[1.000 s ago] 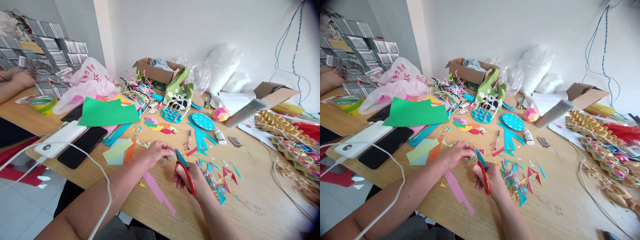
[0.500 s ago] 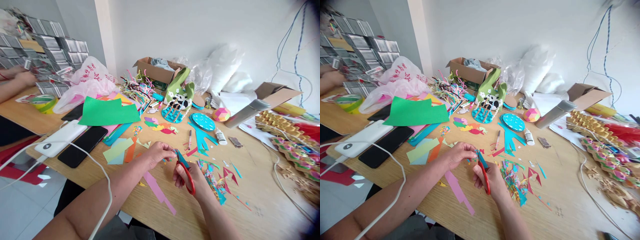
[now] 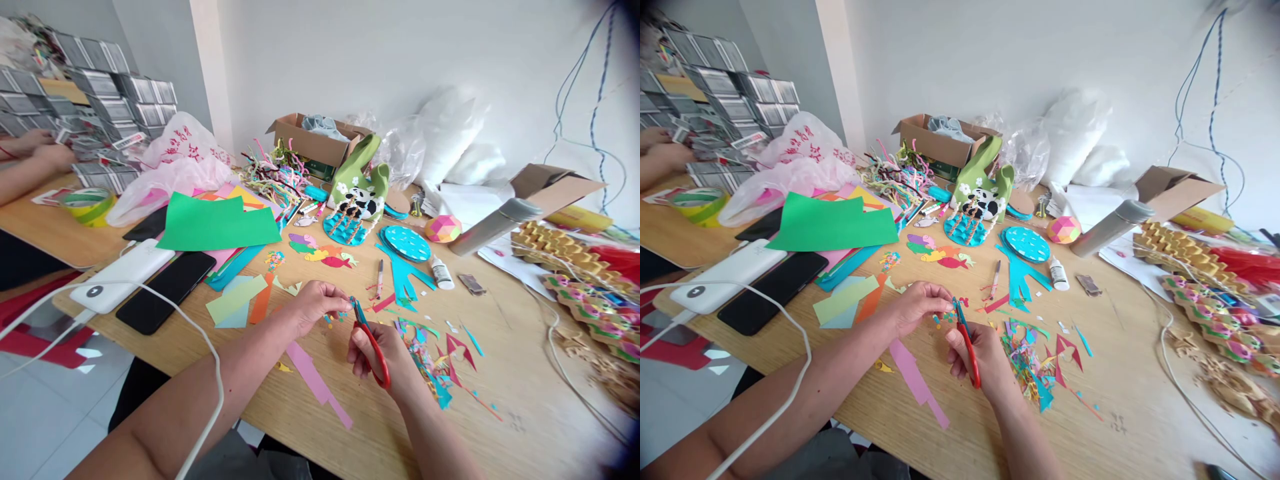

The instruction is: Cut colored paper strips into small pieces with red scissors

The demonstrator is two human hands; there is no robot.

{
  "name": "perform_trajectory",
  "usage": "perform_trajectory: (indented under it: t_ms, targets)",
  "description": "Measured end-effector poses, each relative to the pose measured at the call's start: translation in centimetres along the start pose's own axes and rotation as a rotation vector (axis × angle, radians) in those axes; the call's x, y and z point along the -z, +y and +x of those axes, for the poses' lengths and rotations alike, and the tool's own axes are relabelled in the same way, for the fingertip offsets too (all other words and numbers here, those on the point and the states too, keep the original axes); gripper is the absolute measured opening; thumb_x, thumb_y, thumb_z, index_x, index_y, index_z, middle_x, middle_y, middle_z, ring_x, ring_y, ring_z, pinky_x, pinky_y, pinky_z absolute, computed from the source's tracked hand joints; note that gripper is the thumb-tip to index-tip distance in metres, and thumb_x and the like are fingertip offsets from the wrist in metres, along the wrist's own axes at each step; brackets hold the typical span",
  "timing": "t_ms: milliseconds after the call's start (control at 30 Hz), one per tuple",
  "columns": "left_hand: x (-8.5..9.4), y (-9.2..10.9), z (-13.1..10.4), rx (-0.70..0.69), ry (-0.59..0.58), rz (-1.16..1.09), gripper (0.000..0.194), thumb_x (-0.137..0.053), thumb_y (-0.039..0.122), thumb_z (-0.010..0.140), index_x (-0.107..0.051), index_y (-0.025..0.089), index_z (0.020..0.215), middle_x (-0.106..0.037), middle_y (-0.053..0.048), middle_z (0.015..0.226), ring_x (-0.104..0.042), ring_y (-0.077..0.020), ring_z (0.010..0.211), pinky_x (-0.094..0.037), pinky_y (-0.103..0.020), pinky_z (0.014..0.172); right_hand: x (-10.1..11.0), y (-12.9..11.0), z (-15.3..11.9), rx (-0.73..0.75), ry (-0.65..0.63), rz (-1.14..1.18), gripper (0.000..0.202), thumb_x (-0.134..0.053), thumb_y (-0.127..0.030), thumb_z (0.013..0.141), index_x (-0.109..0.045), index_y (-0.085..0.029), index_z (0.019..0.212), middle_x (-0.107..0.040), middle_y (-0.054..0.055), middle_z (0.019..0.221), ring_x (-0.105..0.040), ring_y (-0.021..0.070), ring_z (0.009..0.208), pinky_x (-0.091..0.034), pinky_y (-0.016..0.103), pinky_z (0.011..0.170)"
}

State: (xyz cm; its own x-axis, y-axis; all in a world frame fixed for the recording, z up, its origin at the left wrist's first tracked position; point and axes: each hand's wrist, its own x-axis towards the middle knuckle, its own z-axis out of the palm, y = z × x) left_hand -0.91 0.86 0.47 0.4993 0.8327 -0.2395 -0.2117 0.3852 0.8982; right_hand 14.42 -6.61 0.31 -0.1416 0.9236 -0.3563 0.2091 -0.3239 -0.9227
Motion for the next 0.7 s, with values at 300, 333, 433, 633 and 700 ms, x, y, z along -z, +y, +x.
perform_trajectory:
  t_ms: [300,333,433,633,700]
  targets:
    - [0.04,-0.09,0.13,0.008,-0.005,-0.001,0.016,-0.07,0.023,0.052,-0.064,0.013,0.063,-0.058,0.001,0.061,-0.048,-0.0087,0.056,-0.035,-0.025,0.059,0.13,-0.12,0.08,0.036,-0.024,-0.044,0.054,-0.061,-0.066,0.07,-0.055,-0.014,0.061,-0.059,0.003,0.049,-0.058,0.0115,0.039,-0.043,0.018,0.038]
    - [0.05,-0.11,0.14,0.01,-0.004,0.001,0.016,-0.07,0.023,0.052,-0.064,0.013,0.063,-0.058,0.001,0.061,-0.048,-0.0086,0.056,-0.036,-0.025,0.059,0.13,-0.14,0.07,0.037,-0.023,-0.043,0.053,-0.061,-0.065,0.07,-0.055,-0.014,0.061,-0.059,0.003,0.049,-0.058,0.0114,0.039,-0.044,0.018,0.038]
    - [0.08,-0.17,0.17,0.015,-0.003,0.004,0.017,-0.07,0.023,0.052,-0.064,0.013,0.064,-0.058,0.001,0.061,-0.048,-0.0085,0.056,-0.035,-0.025,0.059,0.11,-0.16,0.07,0.024,-0.017,-0.022,0.052,-0.065,-0.064,0.067,-0.054,-0.014,0.062,-0.059,0.002,0.05,-0.057,0.0113,0.038,-0.043,0.018,0.036]
    - [0.12,-0.21,0.21,0.016,-0.012,-0.002,0.017,-0.07,0.024,0.054,-0.064,0.013,0.064,-0.058,0.002,0.061,-0.048,-0.0083,0.056,-0.034,-0.024,0.058,0.11,-0.2,0.0,0.011,-0.021,-0.007,0.05,-0.067,-0.062,0.067,-0.054,-0.014,0.062,-0.06,0.002,0.051,-0.057,0.0114,0.038,-0.042,0.018,0.036]
    - [0.11,-0.11,0.2,0.015,-0.014,-0.018,0.016,-0.071,0.023,0.053,-0.063,0.013,0.063,-0.058,0.001,0.06,-0.048,-0.0083,0.055,-0.035,-0.024,0.058,0.07,-0.29,-0.01,0.027,-0.028,-0.018,0.05,-0.065,-0.062,0.069,-0.054,-0.014,0.062,-0.06,0.002,0.05,-0.058,0.0116,0.04,-0.044,0.018,0.038]
